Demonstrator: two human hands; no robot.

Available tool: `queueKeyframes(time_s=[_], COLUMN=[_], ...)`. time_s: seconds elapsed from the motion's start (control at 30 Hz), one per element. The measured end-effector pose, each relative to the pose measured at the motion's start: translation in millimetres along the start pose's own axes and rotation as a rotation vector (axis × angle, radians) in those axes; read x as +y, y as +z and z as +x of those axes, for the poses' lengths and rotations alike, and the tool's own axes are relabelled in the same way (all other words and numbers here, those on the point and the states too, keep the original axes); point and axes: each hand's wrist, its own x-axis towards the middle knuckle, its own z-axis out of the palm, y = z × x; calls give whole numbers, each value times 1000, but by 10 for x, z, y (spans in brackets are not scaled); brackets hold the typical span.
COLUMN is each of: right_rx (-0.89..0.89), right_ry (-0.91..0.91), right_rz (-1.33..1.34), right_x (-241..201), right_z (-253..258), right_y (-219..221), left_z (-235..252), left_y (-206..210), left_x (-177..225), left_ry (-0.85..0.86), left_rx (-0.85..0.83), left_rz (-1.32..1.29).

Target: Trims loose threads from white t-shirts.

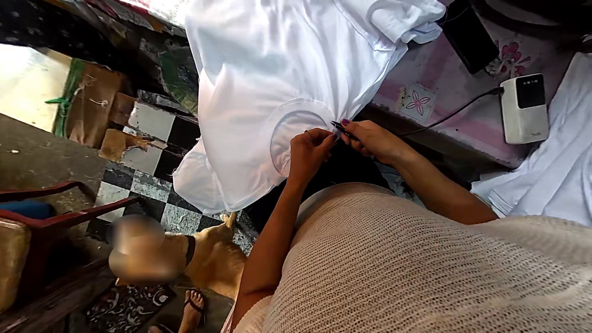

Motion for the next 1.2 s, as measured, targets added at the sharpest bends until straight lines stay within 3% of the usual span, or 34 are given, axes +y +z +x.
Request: queueKeyframes(time_s=[0.07,0.17,0.3,0.43,0.53,0.63,0.67,0.7,0.8,0.87,1.0,1.07,1.13,1.2], right_rx=[47,161,417,466,408,331,314,300,272,292,625,713,685,622], right_ry=[-32,-136,-242,-150,-111,-87,-82,-80,-65,-81,-353,-487,-486,-321], right_rz=[-41,-170,-322,-82,141,267,292,313,364,301,-488,-679,-800,-960], right_x=[49,98,142,175,149,123,114,99,38,20,2,-50,-138,-223], right_z=[-11,-79,-45,221,227,211,202,191,133,100,-33,-87,-44,41], right_y=[-4,-80,-86,66,80,52,41,32,41,37,-21,80,232,369], left_z=[-31,-100,47,301,73,-103,-142,-170,-83,65,89,47,79,108], left_y=[-26,-128,7,140,-41,-172,-179,-168,-24,60,113,134,158,179], left_x=[-6,182,230,-85,-8,99,169,231,299,188,-90,-225,-394,-486], left_ry=[-17,-80,85,295,258,42,-18,-33,30,60,362,509,679,830], left_rx=[-53,-195,14,37,-251,-669,-709,-634,-136,38,180,247,300,294], left_rz=[109,522,629,597,566,622,627,638,706,736,649,695,777,856])
